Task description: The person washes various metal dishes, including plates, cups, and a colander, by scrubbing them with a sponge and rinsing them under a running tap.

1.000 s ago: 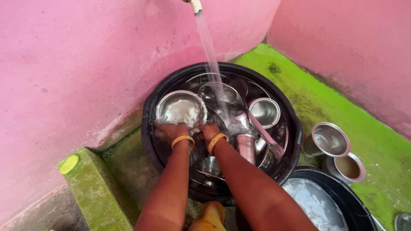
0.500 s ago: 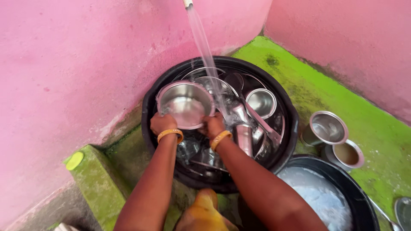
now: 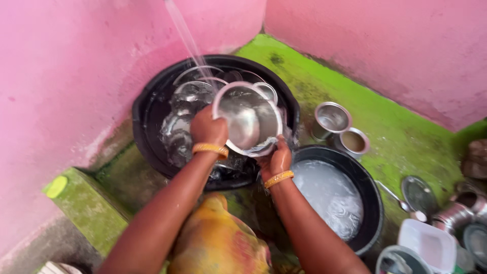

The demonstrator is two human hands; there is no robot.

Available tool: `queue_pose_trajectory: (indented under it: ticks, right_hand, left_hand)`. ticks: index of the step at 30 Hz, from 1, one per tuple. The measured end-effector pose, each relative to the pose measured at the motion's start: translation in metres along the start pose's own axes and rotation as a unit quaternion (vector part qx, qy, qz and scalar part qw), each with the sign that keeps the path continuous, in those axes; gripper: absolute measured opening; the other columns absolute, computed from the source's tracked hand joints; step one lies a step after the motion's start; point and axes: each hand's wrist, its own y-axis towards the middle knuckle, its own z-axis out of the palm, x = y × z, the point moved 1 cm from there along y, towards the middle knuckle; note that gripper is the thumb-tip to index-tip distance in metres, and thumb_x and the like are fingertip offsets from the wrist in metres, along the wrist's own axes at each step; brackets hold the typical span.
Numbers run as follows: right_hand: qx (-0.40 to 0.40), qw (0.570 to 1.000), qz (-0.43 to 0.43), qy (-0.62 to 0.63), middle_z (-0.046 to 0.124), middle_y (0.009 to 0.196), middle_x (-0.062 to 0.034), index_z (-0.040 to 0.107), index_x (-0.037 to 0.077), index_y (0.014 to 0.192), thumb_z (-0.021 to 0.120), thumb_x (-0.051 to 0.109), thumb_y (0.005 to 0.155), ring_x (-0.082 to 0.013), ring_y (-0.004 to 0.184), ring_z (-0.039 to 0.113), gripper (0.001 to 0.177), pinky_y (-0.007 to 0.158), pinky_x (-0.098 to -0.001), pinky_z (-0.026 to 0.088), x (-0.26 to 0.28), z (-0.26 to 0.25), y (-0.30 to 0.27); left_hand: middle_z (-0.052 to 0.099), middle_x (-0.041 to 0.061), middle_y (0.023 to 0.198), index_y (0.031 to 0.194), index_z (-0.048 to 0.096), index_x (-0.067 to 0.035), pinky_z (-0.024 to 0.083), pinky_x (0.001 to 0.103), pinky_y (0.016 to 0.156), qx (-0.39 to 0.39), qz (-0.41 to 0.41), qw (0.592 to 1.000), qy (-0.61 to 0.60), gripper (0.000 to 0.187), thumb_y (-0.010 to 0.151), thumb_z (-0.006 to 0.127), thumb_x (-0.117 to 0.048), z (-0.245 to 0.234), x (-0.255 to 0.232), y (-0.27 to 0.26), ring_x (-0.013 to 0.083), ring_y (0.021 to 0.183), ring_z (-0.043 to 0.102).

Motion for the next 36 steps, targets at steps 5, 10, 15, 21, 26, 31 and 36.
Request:
queue_pose_trajectory:
  ticks: [5,10,15,21,26,31,36]
  right_hand:
    - [-0.067,0.988,-0.051,0.128,0.073,0.102,-0.0079,0.065,0.011,0.106,0.038,0.034,0.101,-0.0272,0.087,0.072,0.036,0.080,-0.0486,0.061,0.017,-0.024,0.000]
    - [-0.186,0.968,-0.033,0.165,0.058,0.093,0.0052,0.064,0.021,0.105,0.059,0.035,0.103,-0.0128,0.082,0.057,0.015,0.084,-0.0443,0.057,0.020,-0.096,0.059]
    - [-0.315,0.941,-0.126,0.015,0.052,0.098,0.0098,0.050,0.021,0.119,0.069,0.035,0.091,-0.0090,0.080,0.052,0.036,0.068,-0.0376,0.043,0.031,-0.114,0.070]
    - [-0.116,0.942,-0.266,-0.168,0.059,0.108,-0.0103,0.056,0.004,0.135,0.073,0.025,0.096,-0.0256,0.093,0.047,0.047,0.075,-0.0429,0.039,0.032,-0.048,0.036]
    - [0.057,0.902,-0.263,-0.339,0.064,0.128,-0.0145,0.047,0.005,0.140,0.069,0.008,0.084,-0.0287,0.115,0.065,0.060,0.098,-0.0411,0.054,0.007,0.043,0.020]
    - [0.125,0.829,-0.170,-0.519,0.059,0.136,-0.0207,0.039,0.006,0.149,0.067,0.007,0.083,-0.0359,0.124,0.062,0.072,0.105,-0.0427,0.049,-0.062,0.111,0.066]
    - [0.127,0.762,-0.261,-0.579,0.063,0.132,-0.0272,0.033,0.005,0.150,0.062,0.002,0.075,-0.0434,0.125,0.060,0.081,0.107,-0.0444,0.046,-0.124,0.147,0.136]
  left_hand:
    - [0.074,0.020,0.101,0.110,0.077,-0.011,0.058,0.046,0.082,0.056,0.284,0.957,-0.009,0.044,0.071,0.059,-0.002,0.034,-0.061,-0.019,0.0396,0.090,0.072]
    - [0.074,0.016,0.092,0.116,0.077,-0.017,0.057,0.050,0.072,0.119,0.389,0.905,0.126,0.050,0.070,0.064,-0.004,0.077,-0.092,-0.036,0.0393,0.080,0.070]
    - [0.070,0.009,0.078,0.130,0.071,-0.021,0.053,0.047,0.058,0.159,0.542,0.815,0.124,0.056,0.078,0.063,-0.004,0.106,-0.104,-0.046,0.0311,0.066,0.068]
    - [0.076,0.012,0.092,0.105,0.076,-0.015,0.060,0.042,0.076,0.096,0.354,0.930,0.009,0.026,0.082,0.065,-0.007,0.077,-0.060,-0.004,0.0315,0.083,0.074]
    - [0.079,0.016,0.096,0.110,0.078,-0.005,0.057,0.034,0.081,-0.052,0.118,0.983,-0.131,0.048,0.071,0.053,0.006,-0.005,0.030,0.060,0.0252,0.088,0.076]
    - [0.076,0.018,0.099,0.111,0.079,-0.002,0.055,0.040,0.080,-0.138,-0.233,0.952,-0.142,0.041,0.081,0.051,0.006,-0.049,0.152,0.096,0.0283,0.090,0.075]
    - [0.065,0.017,0.130,0.137,0.059,-0.009,0.047,0.038,0.094,-0.218,-0.191,0.954,-0.070,0.059,0.079,0.056,0.003,-0.037,0.267,0.156,0.0320,0.117,0.063]
